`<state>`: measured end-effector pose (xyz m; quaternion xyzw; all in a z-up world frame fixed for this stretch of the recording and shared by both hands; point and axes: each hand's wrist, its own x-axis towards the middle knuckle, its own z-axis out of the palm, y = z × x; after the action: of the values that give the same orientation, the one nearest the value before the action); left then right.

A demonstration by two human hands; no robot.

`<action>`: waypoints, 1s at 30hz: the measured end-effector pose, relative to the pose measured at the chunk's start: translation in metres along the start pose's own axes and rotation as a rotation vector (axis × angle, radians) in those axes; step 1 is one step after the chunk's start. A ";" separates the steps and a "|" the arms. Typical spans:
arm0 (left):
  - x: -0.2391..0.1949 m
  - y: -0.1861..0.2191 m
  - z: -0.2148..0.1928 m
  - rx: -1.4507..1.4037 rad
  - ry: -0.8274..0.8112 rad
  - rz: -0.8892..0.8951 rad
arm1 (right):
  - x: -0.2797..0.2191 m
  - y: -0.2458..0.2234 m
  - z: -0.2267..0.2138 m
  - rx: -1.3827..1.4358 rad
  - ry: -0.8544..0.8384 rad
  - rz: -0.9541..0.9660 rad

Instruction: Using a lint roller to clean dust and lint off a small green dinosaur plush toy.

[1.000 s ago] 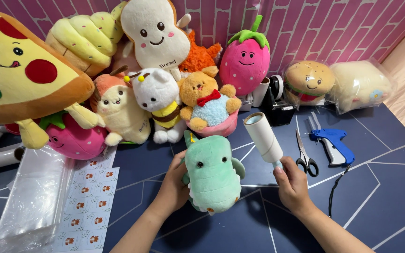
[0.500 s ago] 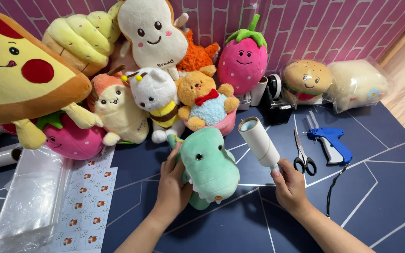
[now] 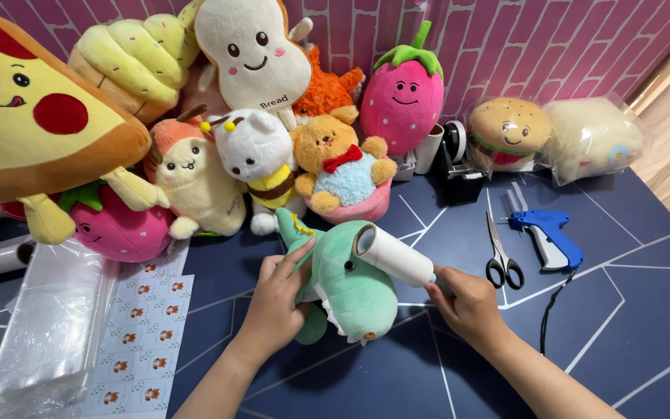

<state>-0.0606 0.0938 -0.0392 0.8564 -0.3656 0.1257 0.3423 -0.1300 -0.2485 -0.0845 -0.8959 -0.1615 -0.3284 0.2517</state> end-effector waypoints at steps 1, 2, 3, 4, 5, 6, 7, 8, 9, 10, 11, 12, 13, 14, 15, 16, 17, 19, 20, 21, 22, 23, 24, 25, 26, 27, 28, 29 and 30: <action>0.000 -0.001 0.000 -0.001 0.002 -0.001 | 0.000 -0.002 0.000 -0.001 -0.001 -0.002; -0.001 -0.002 0.000 -0.019 0.007 -0.001 | 0.000 -0.005 0.000 0.033 -0.010 0.045; -0.001 -0.002 -0.001 -0.037 0.011 -0.001 | 0.000 -0.008 0.000 0.066 -0.019 0.091; -0.001 -0.003 -0.001 -0.037 0.010 -0.003 | 0.000 -0.009 0.001 0.068 -0.020 0.092; -0.002 -0.003 -0.001 -0.039 0.014 -0.001 | 0.000 -0.010 0.001 0.058 -0.059 0.250; -0.001 -0.003 -0.001 -0.042 0.018 0.002 | 0.001 -0.011 0.001 0.046 -0.097 0.407; 0.000 -0.001 -0.002 -0.041 0.017 0.003 | 0.005 -0.010 -0.002 0.047 -0.096 0.407; 0.000 0.000 -0.005 -0.082 0.011 0.005 | 0.010 -0.010 -0.005 0.104 -0.096 0.537; 0.001 0.002 -0.008 -0.123 0.005 0.007 | 0.015 -0.010 -0.008 0.161 -0.096 0.667; 0.001 0.001 -0.008 -0.121 0.007 0.009 | 0.009 -0.002 -0.007 0.162 -0.093 0.664; 0.001 -0.001 -0.008 -0.167 -0.004 -0.059 | 0.003 0.005 -0.006 0.180 -0.037 0.596; 0.000 -0.003 -0.007 -0.217 -0.015 -0.131 | -0.004 0.012 -0.005 0.196 0.014 0.528; 0.000 -0.002 -0.006 -0.217 -0.013 -0.132 | -0.006 0.011 -0.007 0.196 0.012 0.526; 0.000 -0.001 -0.006 -0.194 -0.011 -0.145 | -0.008 0.009 -0.010 0.196 0.031 0.269; 0.001 0.000 -0.006 -0.171 -0.008 -0.158 | -0.011 0.008 -0.012 0.194 0.050 0.012; 0.000 0.001 -0.004 -0.171 -0.009 -0.159 | -0.003 -0.004 -0.015 0.195 0.050 0.013; -0.001 0.003 -0.001 -0.073 0.029 -0.083 | 0.004 -0.016 -0.018 0.139 0.047 -0.210; -0.002 0.007 0.003 0.023 0.062 -0.005 | 0.011 -0.027 -0.020 0.082 0.044 -0.428; -0.002 0.009 0.005 0.119 0.074 0.055 | 0.010 -0.025 -0.019 -0.004 0.031 -0.342; -0.003 0.011 0.006 0.214 0.086 0.116 | 0.010 -0.024 -0.019 -0.089 0.018 -0.256; -0.002 0.010 0.008 0.211 0.087 0.116 | 0.010 -0.018 -0.019 -0.092 0.017 -0.257; -0.002 0.010 0.009 0.241 0.080 0.137 | 0.011 -0.013 -0.020 -0.145 0.028 -0.144; -0.002 0.009 0.010 0.272 0.073 0.158 | 0.011 -0.007 -0.020 -0.197 0.040 -0.031; -0.003 0.012 0.009 0.271 0.075 0.158 | 0.011 -0.003 -0.020 -0.199 0.039 -0.032; -0.002 0.014 0.006 0.258 0.052 0.158 | 0.011 0.001 -0.018 -0.213 0.012 0.043; -0.002 0.016 0.004 0.245 0.028 0.158 | 0.011 0.005 -0.017 -0.227 -0.016 0.119; -0.001 0.015 0.004 0.245 0.025 0.159 | 0.011 0.005 -0.017 -0.227 -0.015 0.122; -0.001 0.014 0.004 0.262 0.021 0.151 | 0.010 0.005 -0.017 -0.189 -0.016 0.203; -0.002 0.014 0.005 0.277 0.019 0.136 | 0.010 0.005 -0.017 -0.150 -0.024 0.279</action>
<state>-0.0723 0.0845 -0.0374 0.8674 -0.3988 0.2060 0.2147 -0.1291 -0.2605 -0.0688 -0.9299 -0.0134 -0.2905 0.2254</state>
